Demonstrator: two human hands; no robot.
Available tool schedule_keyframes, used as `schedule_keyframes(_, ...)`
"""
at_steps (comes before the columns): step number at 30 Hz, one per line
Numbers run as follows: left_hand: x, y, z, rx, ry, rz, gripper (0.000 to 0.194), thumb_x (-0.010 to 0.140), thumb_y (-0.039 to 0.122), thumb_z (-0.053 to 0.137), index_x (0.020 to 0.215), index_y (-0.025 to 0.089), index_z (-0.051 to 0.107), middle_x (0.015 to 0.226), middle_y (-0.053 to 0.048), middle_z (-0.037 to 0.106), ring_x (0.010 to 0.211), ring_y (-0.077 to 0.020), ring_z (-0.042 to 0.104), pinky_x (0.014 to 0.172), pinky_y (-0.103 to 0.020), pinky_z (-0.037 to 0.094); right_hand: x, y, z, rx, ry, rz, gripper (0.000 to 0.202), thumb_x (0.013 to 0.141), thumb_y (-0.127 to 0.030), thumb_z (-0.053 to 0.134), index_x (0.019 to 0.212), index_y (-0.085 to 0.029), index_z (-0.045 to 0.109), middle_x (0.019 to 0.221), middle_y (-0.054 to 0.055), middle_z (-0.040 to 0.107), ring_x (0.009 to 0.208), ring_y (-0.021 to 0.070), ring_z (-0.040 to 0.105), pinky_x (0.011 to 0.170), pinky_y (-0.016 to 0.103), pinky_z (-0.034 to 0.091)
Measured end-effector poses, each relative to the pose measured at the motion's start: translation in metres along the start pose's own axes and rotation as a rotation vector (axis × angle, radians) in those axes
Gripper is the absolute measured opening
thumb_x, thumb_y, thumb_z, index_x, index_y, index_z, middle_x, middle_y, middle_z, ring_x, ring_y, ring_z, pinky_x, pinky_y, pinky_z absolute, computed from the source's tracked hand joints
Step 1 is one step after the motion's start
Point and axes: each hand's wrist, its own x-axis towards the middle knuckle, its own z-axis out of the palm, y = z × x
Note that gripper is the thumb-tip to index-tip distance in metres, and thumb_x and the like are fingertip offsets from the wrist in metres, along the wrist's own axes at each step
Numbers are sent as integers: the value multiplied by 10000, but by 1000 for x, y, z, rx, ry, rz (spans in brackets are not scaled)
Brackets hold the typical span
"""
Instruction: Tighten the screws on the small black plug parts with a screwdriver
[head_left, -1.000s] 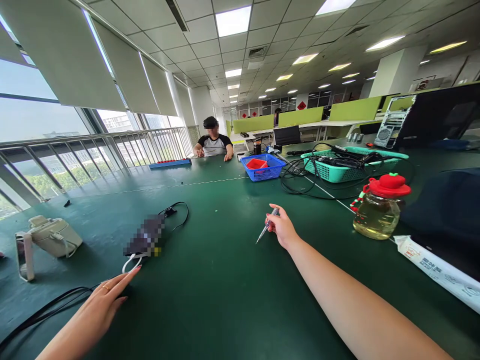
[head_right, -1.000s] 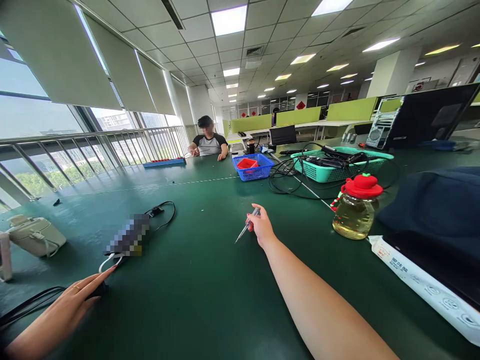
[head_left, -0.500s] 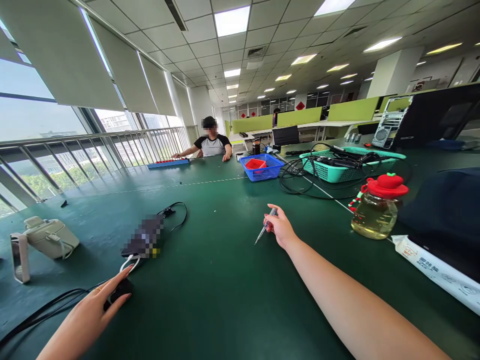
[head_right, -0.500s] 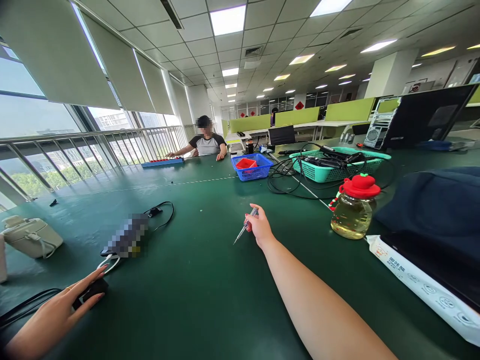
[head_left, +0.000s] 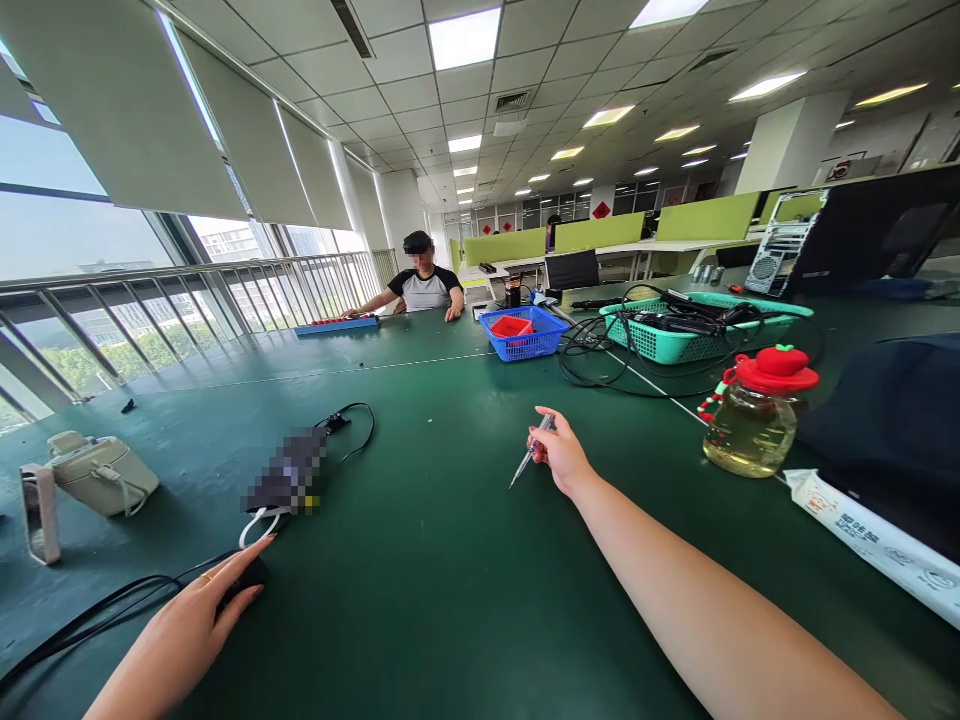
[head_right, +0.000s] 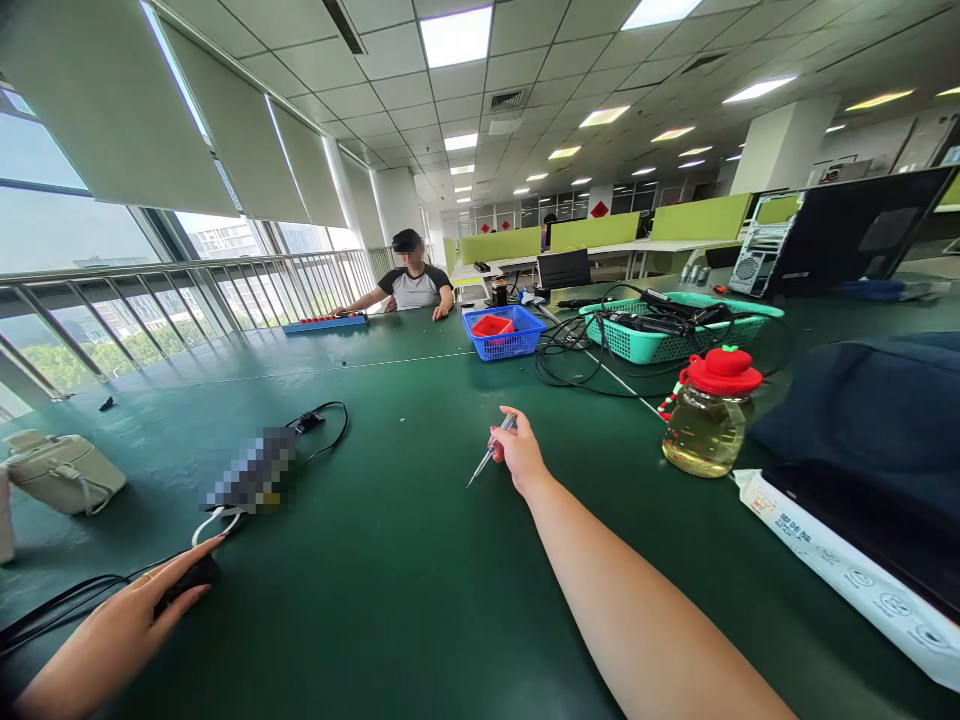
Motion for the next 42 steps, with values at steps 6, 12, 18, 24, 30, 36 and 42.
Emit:
schedule_keyframes(6,-1,2,5,8,57,-95,593,852,508,422,1390,277,517,1202,-74,707,1019,-307,700,812,-371,580,0,-1,0,3,3,7,598,603,-332,699,1161,-250,499,599,-85,529,460,97,442,497,250,377)
schedule_keyframes(12,-4,1,10,3,43,-81,605,852,536,457,1394,272,505,1253,-86,680,1081,-309,675,824,-362,571,0,0,0,2,3,5,582,611,-327,692,1153,-245,496,586,-82,542,459,94,442,496,243,375)
schedule_keyframes(18,-5,-2,6,26,61,-181,644,824,594,440,1366,258,534,1188,-99,706,1018,-329,689,845,-421,560,0,-1,0,8,0,8,587,609,-323,689,1157,-244,492,572,-84,552,456,93,440,495,243,375)
schedule_keyframes(24,-2,22,-6,-9,86,-104,605,813,578,470,1332,282,566,1167,-72,713,1036,-320,680,868,-415,556,2,2,0,7,10,5,590,613,-319,685,1165,-235,495,569,-75,568,458,98,452,482,235,377)
schedule_keyframes(30,16,126,-25,-159,37,257,466,887,490,505,1318,322,562,1209,-31,692,1052,-243,667,927,-373,536,5,5,0,63,46,39,544,624,-241,734,1128,-223,531,581,-65,583,435,95,470,458,225,392)
schedule_keyframes(36,35,257,-25,-344,-67,612,452,900,238,549,1341,331,512,1183,-16,685,1052,-199,631,954,-355,510,12,1,-6,363,89,141,352,620,-145,808,900,-188,599,567,-17,609,426,93,488,419,217,414)
schedule_keyframes(42,83,326,3,-340,-52,652,335,890,249,575,1225,241,589,1097,-68,693,1045,-240,622,932,-379,498,21,-8,-19,513,135,117,234,712,-203,781,690,-203,548,542,-42,556,422,60,441,403,193,427)
